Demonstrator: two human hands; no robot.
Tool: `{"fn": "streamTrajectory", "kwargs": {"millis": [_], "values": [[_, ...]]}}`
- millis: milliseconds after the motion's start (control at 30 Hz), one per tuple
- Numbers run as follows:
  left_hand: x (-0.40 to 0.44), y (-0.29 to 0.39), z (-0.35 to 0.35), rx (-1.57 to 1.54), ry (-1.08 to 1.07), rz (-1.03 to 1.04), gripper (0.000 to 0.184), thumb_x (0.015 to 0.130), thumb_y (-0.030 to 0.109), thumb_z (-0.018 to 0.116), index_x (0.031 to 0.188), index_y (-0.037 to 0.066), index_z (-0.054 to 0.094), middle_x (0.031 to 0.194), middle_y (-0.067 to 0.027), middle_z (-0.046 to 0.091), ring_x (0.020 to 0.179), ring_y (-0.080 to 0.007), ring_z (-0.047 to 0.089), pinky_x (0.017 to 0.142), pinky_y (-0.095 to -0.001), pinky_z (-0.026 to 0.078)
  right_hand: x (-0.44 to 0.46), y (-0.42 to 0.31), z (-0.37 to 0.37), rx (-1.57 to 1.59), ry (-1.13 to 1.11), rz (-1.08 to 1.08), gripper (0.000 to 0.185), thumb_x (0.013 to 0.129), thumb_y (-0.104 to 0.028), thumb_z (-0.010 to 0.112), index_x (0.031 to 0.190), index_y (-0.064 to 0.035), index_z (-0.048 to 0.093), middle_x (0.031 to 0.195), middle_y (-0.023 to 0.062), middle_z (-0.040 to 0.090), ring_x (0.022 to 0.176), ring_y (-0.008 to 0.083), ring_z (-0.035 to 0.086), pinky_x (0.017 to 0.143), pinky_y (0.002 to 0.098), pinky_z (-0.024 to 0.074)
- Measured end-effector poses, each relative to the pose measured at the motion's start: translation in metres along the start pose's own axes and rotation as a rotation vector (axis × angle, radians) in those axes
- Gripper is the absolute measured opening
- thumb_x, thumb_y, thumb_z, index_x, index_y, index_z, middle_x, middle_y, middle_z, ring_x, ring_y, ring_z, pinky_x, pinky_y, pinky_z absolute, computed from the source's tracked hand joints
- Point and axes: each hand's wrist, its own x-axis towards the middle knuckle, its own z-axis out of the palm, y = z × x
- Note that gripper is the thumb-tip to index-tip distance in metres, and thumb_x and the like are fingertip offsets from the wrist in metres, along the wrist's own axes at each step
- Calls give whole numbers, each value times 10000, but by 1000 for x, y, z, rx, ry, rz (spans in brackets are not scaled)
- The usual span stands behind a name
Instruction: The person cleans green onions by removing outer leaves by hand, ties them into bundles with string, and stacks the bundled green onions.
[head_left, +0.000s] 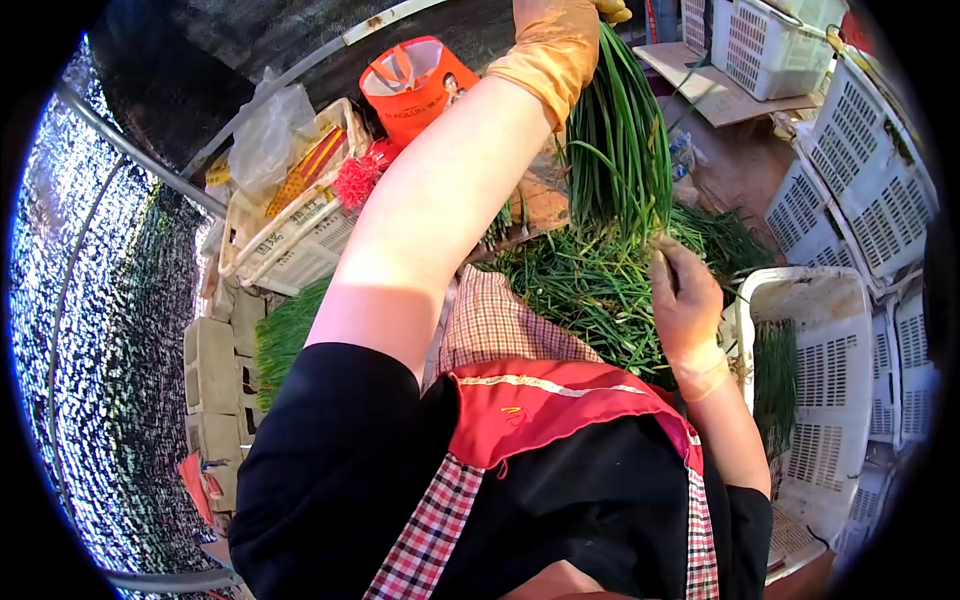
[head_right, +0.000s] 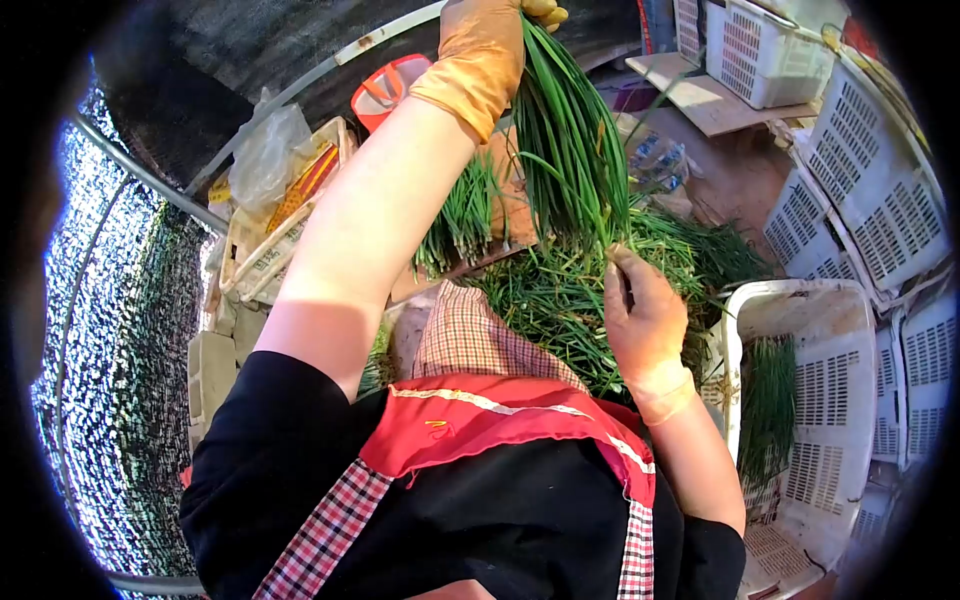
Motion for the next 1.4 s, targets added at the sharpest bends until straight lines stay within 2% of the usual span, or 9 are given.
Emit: {"fn": "streamTrajectory", "kwargs": {"millis": [67, 133, 233, 400, 533, 767, 967, 1267, 1400], "values": [[-10, 7, 5, -43, -4, 1, 312, 894, 255, 538, 944, -46, 598, 691, -111, 645, 605, -175, 576, 562, -290, 447, 3, 14, 9, 20, -70, 302, 246, 877, -226, 546, 992, -23, 626, 878, 151, 655, 811, 276, 638, 722, 310, 491], [-13, 8, 7, -81, 5, -3, 318, 896, 264, 535, 955, -43, 597, 691, -109, 645, 600, -175, 577, 566, -291, 450, 11, 21, 15, 194, -20, 318, 270, 875, -186, 582, 1028, 35, 599, 804, 63, 639, 673, 100, 572, 609, 234, 464], [-16, 2, 13, -95, -46, -40, 326, 901, 282, 526, 981, -26, 597, 692, -100, 645, 595, -173, 577, 562, -294, 451, 22, 16, 18, 284, -103, 537, 320, 853, -256, 602, 983, 37, 617, 827, 121, 663, 716, 155, 617, 665, 280, 482], [-31, 16, 15, -85, -61, -73, 293, 897, 270, 536, 951, -15, 576, 656, -91, 625, 602, -185, 583, 566, -292, 452, 35, 12, 23, 501, -100, 575, 315, 841, -253, 614, 946, 43, 618, 767, 93, 654, 639, 122, 584, 622, 263, 471], [-14, -7, 15, -319, -47, 33, 274, 893, 260, 542, 926, -10, 572, 665, -89, 617, 584, -181, 572, 540, -302, 444, 36, 12, 24, 137, -79, 371, 175, 846, -171, 592, 867, -1, 631, 625, 40, 596, 572, 83, 541, 551, 244, 436], [18, -39, -8, -408, 59, -79, 182, 873, 179, 549, 900, -1, 556, 653, -113, 606, 518, -211, 580, 448, -315, 448, 24, 49, -32, 941, 197, 579, 176, 873, -197, 584, 910, -32, 633, 653, -21, 539, 478, 33, 396, 414, 165, 285], [1, -16, 4, -353, 165, -257, 181, 857, 134, 559, 919, -34, 536, 672, -131, 607, 525, -216, 588, 449, -310, 467, 13, 31, -38, 671, 385, 566, 168, 871, -179, 594, 923, -22, 625, 742, 27, 616, 529, 41, 470, 456, 150, 355], [7, -24, 2, -331, 190, -241, 205, 880, 143, 513, 946, -51, 527, 715, -140, 630, 553, -215, 613, 464, -308, 475, -41, 31, 22, 382, -111, 626, 321, 822, -226, 670, 1004, 34, 623, 796, 51, 640, 729, 97, 579, 705, 222, 464], [11, -36, 1, -307, 157, -181, 245, 877, 168, 518, 886, -73, 560, 708, -139, 632, 557, -218, 614, 484, -309, 481, -21, 23, 34, 571, -117, 734, 310, 832, -257, 655, 927, 36, 620, 709, 37, 605, 569, 72, 518, 533, 206, 421]]}}
